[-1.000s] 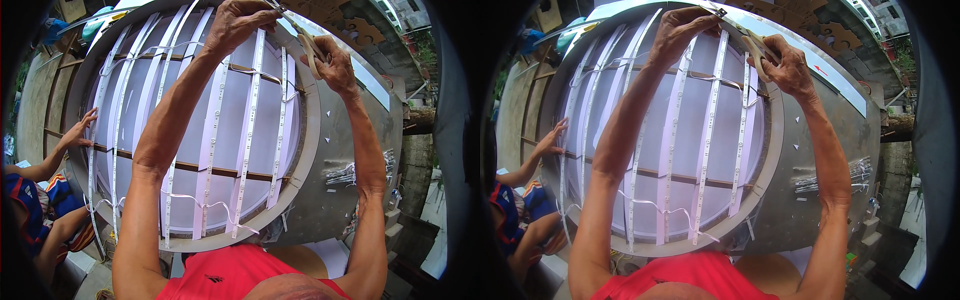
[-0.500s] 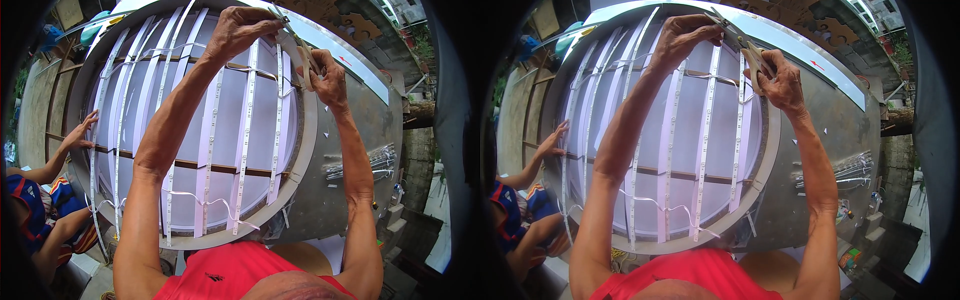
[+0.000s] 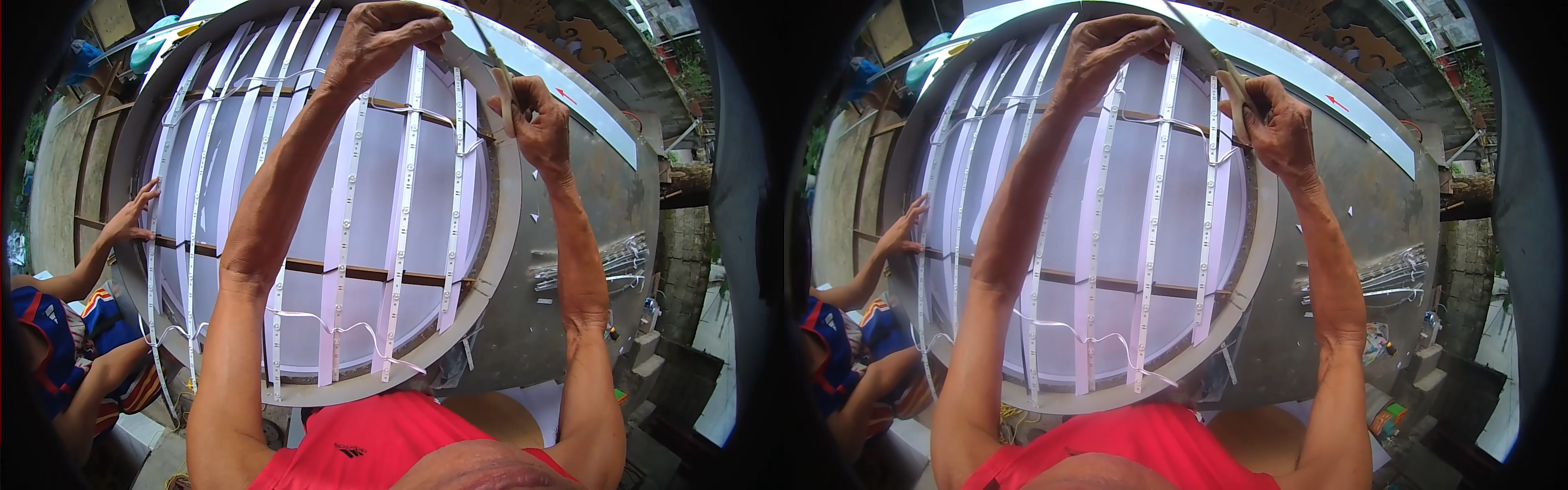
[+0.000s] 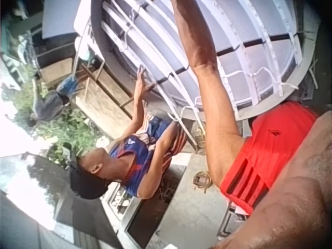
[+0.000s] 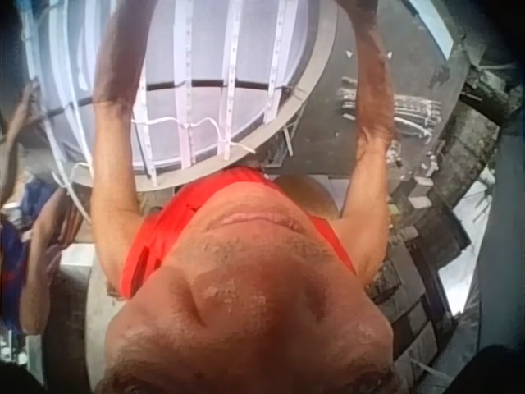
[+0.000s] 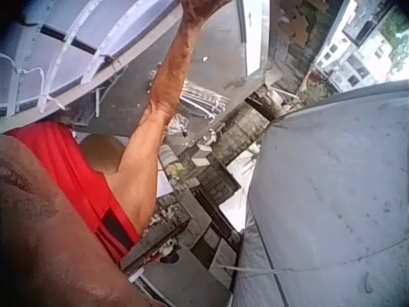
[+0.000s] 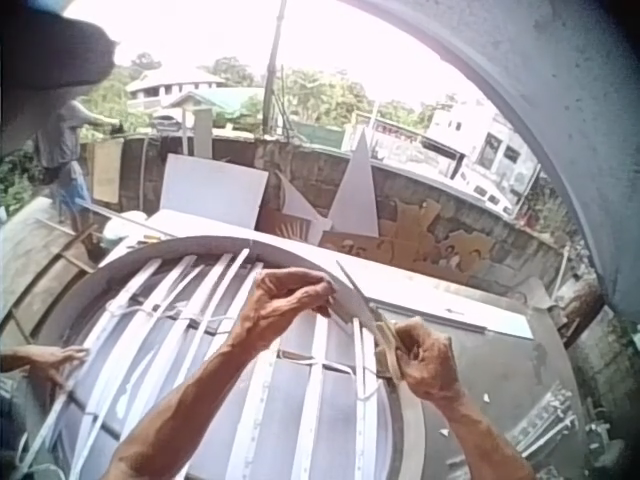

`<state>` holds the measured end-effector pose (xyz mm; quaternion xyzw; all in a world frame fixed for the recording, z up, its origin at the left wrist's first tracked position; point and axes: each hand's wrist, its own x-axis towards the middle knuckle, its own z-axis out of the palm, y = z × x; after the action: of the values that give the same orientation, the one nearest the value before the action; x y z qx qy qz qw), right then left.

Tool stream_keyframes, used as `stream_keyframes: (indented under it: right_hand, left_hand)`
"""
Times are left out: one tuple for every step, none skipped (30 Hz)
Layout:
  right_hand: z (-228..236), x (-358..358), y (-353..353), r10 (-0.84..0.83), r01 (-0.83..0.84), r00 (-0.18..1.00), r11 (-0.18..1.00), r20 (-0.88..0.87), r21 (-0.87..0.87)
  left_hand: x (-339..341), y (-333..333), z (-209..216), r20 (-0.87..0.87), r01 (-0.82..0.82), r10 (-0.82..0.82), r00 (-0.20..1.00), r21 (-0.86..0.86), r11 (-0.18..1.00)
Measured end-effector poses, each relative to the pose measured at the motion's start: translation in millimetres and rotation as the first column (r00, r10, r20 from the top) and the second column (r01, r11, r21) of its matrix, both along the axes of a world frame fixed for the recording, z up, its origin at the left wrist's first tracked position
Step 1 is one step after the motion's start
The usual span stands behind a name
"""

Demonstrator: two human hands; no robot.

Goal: Installing LED strips and wiring inside a circular metal sign housing.

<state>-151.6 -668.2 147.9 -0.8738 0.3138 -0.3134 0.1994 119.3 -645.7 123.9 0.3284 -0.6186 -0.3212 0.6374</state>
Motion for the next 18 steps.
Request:
stream_keyframes:
  right_hand:
    - [0,0,1,0.007,-0.007,1.0,1.0,0.005,0.002]
    - [1,-4,2,-0.096,0.093,0.994,0.994,0.047,0.064]
    - [1,-10,2,-0.202,0.19,0.976,0.973,0.082,0.13]
    - [0,-21,0,-0.225,0.169,0.95,0.953,0.215,0.252]
    - [-4,-28,-1,-0.258,0.167,0.909,0.945,0.328,0.281]
    - [-5,-37,2,-0.32,0.211,0.891,0.92,0.322,0.331]
    - [-5,-51,4,-0.348,0.237,0.894,0.901,0.282,0.363]
    - [-7,-64,10,-0.375,0.262,0.891,0.885,0.255,0.386]
    - [-14,-85,15,-0.409,0.293,0.879,0.869,0.244,0.399]
    - [-21,-104,22,-0.484,0.385,0.858,0.826,0.169,0.411]
    - [-27,-131,33,-0.55,0.493,0.834,0.772,0.034,0.402]
    - [-32,-132,41,-0.538,0.49,0.843,0.769,0.001,0.41]
    - [-44,-158,51,-0.583,0.562,0.809,0.729,-0.075,0.391]
    - [-59,-180,64,-0.616,0.584,0.784,0.69,-0.077,0.426]
    - [-75,-198,78,-0.639,0.594,0.766,0.656,-0.076,0.465]
    - [-88,-222,94,-0.664,0.647,0.734,0.62,-0.143,0.443]
    - [-101,-243,110,-0.685,0.695,0.7,0.586,-0.204,0.417]
    - [-114,-257,126,-0.71,0.76,0.639,0.524,-0.296,0.383]
  left_hand:
    - [8,-1,-3,0.006,-0.024,0.025,1.0,-0.015,1.0]
    - [16,-3,-8,-0.021,-0.059,0.061,0.998,0.058,0.997]
    - [17,-12,-10,-0.202,-0.097,0.107,0.974,0.059,0.994]
    - [21,-24,-12,-0.377,-0.131,0.144,0.915,0.061,0.99]
    - [35,-27,-9,-0.304,-0.269,0.299,0.904,0.139,0.953]
    - [51,-36,-12,-0.295,-0.279,0.315,0.902,0.158,0.947]
    - [70,-49,-19,-0.19,-0.425,0.45,0.872,0.161,0.891]
    - [85,-53,-27,-0.079,-0.562,0.577,0.813,0.154,0.813]
    - [92,-48,-30,0.112,-0.593,0.584,0.804,0.232,0.771]
    - [102,-39,-30,0.306,-0.636,0.56,0.77,0.297,0.712]
    - [78,-21,-11,0.451,-0.65,0.477,0.754,0.412,0.639]
    - [134,-9,-50,0.44,-0.788,0.682,0.584,0.105,0.607]
    - [133,3,-64,0.539,-0.788,0.622,0.568,0.136,0.601]
    - [132,21,-71,0.631,-0.795,0.559,0.537,0.157,0.587]
    - [138,45,-80,0.73,-0.803,0.489,0.477,0.135,0.581]
    - [132,68,-82,0.76,-0.782,0.397,0.514,0.225,0.581]
    - [119,94,-77,0.794,-0.778,0.299,0.529,0.313,0.545]
    - [107,121,-74,0.82,-0.78,0.253,0.513,0.322,0.537]
